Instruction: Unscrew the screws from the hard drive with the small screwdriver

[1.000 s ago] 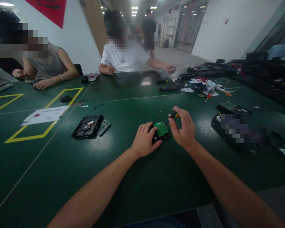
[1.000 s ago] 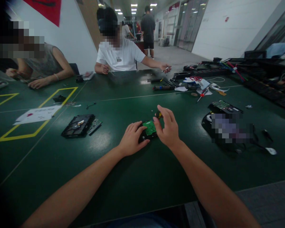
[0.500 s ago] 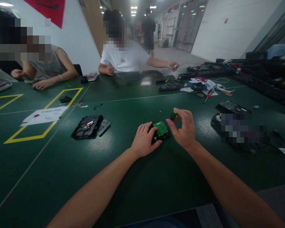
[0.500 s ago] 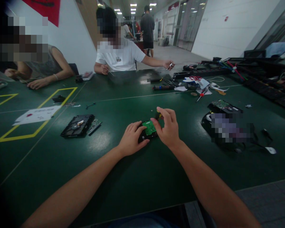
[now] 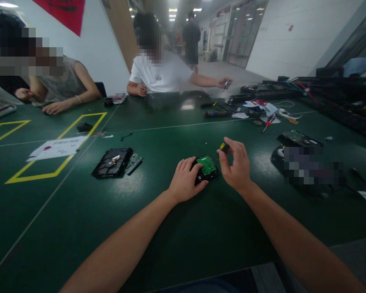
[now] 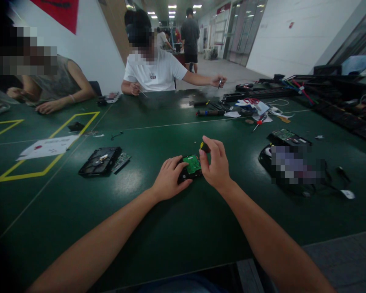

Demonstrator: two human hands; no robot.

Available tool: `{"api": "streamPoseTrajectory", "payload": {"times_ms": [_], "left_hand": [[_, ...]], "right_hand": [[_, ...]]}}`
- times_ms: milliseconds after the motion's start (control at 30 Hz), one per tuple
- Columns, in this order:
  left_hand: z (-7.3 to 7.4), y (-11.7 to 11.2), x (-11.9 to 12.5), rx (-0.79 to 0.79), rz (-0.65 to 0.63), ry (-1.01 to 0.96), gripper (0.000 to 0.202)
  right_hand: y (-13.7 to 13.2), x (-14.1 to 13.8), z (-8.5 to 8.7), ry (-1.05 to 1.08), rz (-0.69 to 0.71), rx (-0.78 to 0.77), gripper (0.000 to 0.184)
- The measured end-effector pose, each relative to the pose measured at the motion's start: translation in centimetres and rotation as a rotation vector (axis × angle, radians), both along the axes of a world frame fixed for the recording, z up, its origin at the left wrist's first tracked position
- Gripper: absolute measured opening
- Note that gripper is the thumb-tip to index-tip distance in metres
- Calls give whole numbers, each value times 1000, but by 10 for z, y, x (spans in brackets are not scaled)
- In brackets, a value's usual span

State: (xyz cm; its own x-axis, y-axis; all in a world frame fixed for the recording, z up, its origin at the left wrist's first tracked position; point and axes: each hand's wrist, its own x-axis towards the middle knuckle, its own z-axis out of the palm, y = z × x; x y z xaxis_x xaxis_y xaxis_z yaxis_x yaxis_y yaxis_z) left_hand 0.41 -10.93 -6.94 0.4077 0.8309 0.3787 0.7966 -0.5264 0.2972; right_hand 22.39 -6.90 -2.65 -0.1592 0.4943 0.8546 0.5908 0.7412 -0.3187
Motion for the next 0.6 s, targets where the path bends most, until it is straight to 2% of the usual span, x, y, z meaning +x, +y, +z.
{"api": "streamPoseTrajectory", "payload": {"times_ms": [267,367,500,600], "left_hand": [[1,0,0,-2,2,19,61],[2,-1,0,0,2,19,60],[3,-2,0,-6,-2,7,60],[3,-1,0,-11,-3,-4,60]], "right_hand": [[1,3,4,-14,-14,29,49],[-1,2,2,-10,6,-17,47],[-1,1,-3,12,75,-124,54],[0,1,-5,0,44,-112,53]]}}
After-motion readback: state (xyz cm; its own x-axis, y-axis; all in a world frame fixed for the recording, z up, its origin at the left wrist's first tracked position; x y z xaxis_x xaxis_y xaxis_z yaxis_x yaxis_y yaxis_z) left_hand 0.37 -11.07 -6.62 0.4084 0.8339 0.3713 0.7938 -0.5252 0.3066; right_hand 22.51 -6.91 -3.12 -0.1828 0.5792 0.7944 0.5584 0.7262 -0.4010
